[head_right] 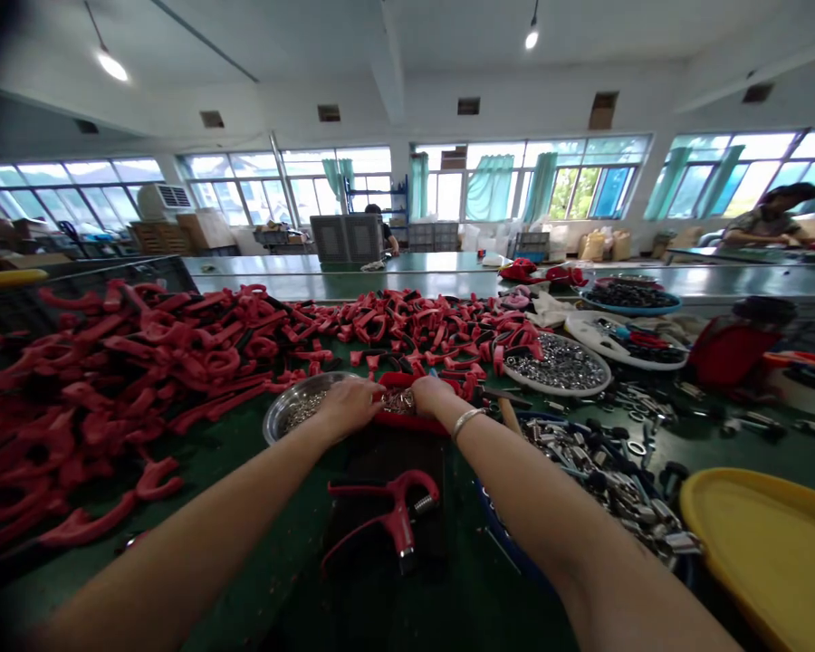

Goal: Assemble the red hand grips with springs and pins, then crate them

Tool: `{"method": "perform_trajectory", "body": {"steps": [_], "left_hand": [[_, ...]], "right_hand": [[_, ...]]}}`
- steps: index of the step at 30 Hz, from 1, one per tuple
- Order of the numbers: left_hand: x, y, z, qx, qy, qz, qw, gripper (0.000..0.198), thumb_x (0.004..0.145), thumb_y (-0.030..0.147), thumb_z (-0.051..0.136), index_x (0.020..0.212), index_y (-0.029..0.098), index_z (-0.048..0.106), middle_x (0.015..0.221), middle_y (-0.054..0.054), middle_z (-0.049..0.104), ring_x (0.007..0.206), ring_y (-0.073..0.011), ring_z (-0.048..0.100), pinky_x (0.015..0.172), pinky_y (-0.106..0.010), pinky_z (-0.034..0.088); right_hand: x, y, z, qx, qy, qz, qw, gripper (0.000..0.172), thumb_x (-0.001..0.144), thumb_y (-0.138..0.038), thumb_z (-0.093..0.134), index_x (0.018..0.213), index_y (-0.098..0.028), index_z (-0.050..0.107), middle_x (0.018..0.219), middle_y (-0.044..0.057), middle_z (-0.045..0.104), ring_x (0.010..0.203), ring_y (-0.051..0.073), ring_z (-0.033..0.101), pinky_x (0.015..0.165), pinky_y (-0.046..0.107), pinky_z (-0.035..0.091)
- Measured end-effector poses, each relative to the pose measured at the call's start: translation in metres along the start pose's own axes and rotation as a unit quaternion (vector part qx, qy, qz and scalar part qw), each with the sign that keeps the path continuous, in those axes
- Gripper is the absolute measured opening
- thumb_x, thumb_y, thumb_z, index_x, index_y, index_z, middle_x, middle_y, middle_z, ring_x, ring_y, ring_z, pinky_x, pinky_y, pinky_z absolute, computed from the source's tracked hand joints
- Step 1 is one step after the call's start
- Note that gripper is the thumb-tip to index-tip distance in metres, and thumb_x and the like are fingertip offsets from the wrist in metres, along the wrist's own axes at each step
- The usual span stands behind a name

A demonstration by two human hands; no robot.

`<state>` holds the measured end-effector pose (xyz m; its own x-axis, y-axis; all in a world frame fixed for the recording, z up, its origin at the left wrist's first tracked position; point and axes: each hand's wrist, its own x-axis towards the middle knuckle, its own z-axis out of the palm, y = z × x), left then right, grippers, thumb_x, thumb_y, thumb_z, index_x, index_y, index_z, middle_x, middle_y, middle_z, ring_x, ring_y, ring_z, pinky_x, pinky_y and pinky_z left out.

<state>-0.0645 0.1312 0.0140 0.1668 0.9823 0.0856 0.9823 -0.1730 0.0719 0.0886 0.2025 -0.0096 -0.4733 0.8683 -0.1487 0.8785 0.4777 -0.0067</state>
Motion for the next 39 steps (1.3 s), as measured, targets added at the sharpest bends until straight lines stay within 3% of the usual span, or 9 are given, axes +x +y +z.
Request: {"method": "perform_trajectory", "body": {"steps": [6,10,16,19,23,29,31,35,39], "left_hand": [[0.062,0.017,0.017,0.023,-0.1,-0.002,0.995,0.027,0.082,0.033,0.054,0.103,0.017,0.058,0.108,-0.008,0.058,0.099,-0.0212,0.054,0.085,-0.041,0.043],[0.068,0.021,0.029,0.018,-0.117,-0.001,0.993,0.028,0.085,0.033,0.05,0.106,0.015,0.054,0.109,-0.007,0.056,0.096,-0.0188,0.055,0.083,-0.041,0.045],[0.062,0.011,0.027,-0.039,-0.065,0.004,0.997,0.02,0.077,0.035,0.057,0.088,0.02,0.063,0.099,-0.007,0.064,0.096,-0.0218,0.057,0.082,-0.033,0.044],[0.048,0.009,0.023,-0.091,-0.027,0.018,0.995,0.023,0.08,0.031,0.052,0.098,0.021,0.061,0.101,-0.005,0.065,0.095,-0.0196,0.058,0.083,-0.029,0.043],[0.006,0.012,0.023,-0.17,0.01,0.051,0.984,0.031,0.085,0.025,0.04,0.113,0.024,0.054,0.107,-0.001,0.063,0.093,-0.0144,0.058,0.082,-0.024,0.043],[-0.068,0.021,0.037,-0.416,-0.097,0.04,0.903,0.027,0.079,0.033,0.048,0.097,0.016,0.058,0.08,-0.002,0.067,0.063,-0.013,0.062,0.059,-0.024,0.048],[-0.08,0.023,0.037,-0.392,-0.107,0.035,0.913,0.029,0.078,0.039,0.049,0.092,0.017,0.061,0.075,-0.002,0.067,0.065,-0.0146,0.061,0.06,-0.024,0.046],[-0.087,0.029,0.032,-0.232,-0.038,0.043,0.971,0.031,0.077,0.049,0.049,0.086,0.025,0.065,0.084,0.0,0.066,0.079,-0.0184,0.06,0.067,-0.027,0.043],[-0.088,0.036,0.027,-0.164,-0.017,0.048,0.985,0.03,0.08,0.049,0.045,0.088,0.028,0.064,0.09,0.001,0.066,0.082,-0.0183,0.059,0.066,-0.026,0.041]], "right_hand": [[-0.02,0.02,0.007,0.052,0.082,-0.009,0.995,0.022,0.087,-0.032,0.051,0.102,-0.016,0.056,0.106,0.006,0.057,0.092,0.018,0.055,0.08,0.038,0.046],[-0.023,0.025,0.012,0.109,0.138,-0.006,0.984,0.019,0.086,-0.03,0.051,0.093,-0.014,0.058,0.094,0.004,0.06,0.087,0.016,0.057,0.079,0.037,0.045],[-0.041,0.018,0.006,0.212,0.178,-0.008,0.961,0.012,0.079,-0.016,0.051,0.084,-0.011,0.06,0.082,0.007,0.065,0.076,0.015,0.059,0.068,0.025,0.044],[-0.075,0.012,0.006,0.262,0.143,-0.042,0.954,0.015,0.077,-0.014,0.053,0.089,-0.013,0.062,0.077,0.002,0.067,0.067,0.013,0.06,0.06,0.021,0.044],[-0.129,0.002,0.015,0.276,0.129,-0.074,0.95,0.015,0.076,-0.018,0.052,0.082,-0.02,0.066,0.078,0.001,0.068,0.072,0.016,0.061,0.066,0.025,0.044],[-0.156,-0.007,0.032,0.269,0.145,-0.038,0.951,0.016,0.078,-0.025,0.049,0.078,-0.023,0.065,0.079,0.001,0.068,0.075,0.018,0.061,0.068,0.028,0.043],[-0.153,-0.008,0.036,0.265,0.145,-0.029,0.953,0.015,0.078,-0.026,0.05,0.077,-0.023,0.064,0.076,0.001,0.067,0.073,0.018,0.06,0.066,0.027,0.043],[-0.15,-0.011,0.037,0.226,0.126,-0.013,0.966,0.012,0.078,-0.022,0.05,0.077,-0.02,0.062,0.075,0.002,0.067,0.074,0.018,0.06,0.064,0.026,0.04],[-0.155,-0.014,0.036,0.196,0.114,-0.017,0.974,0.012,0.078,-0.016,0.049,0.076,-0.018,0.061,0.077,0.005,0.065,0.075,0.019,0.058,0.065,0.027,0.039]]}}
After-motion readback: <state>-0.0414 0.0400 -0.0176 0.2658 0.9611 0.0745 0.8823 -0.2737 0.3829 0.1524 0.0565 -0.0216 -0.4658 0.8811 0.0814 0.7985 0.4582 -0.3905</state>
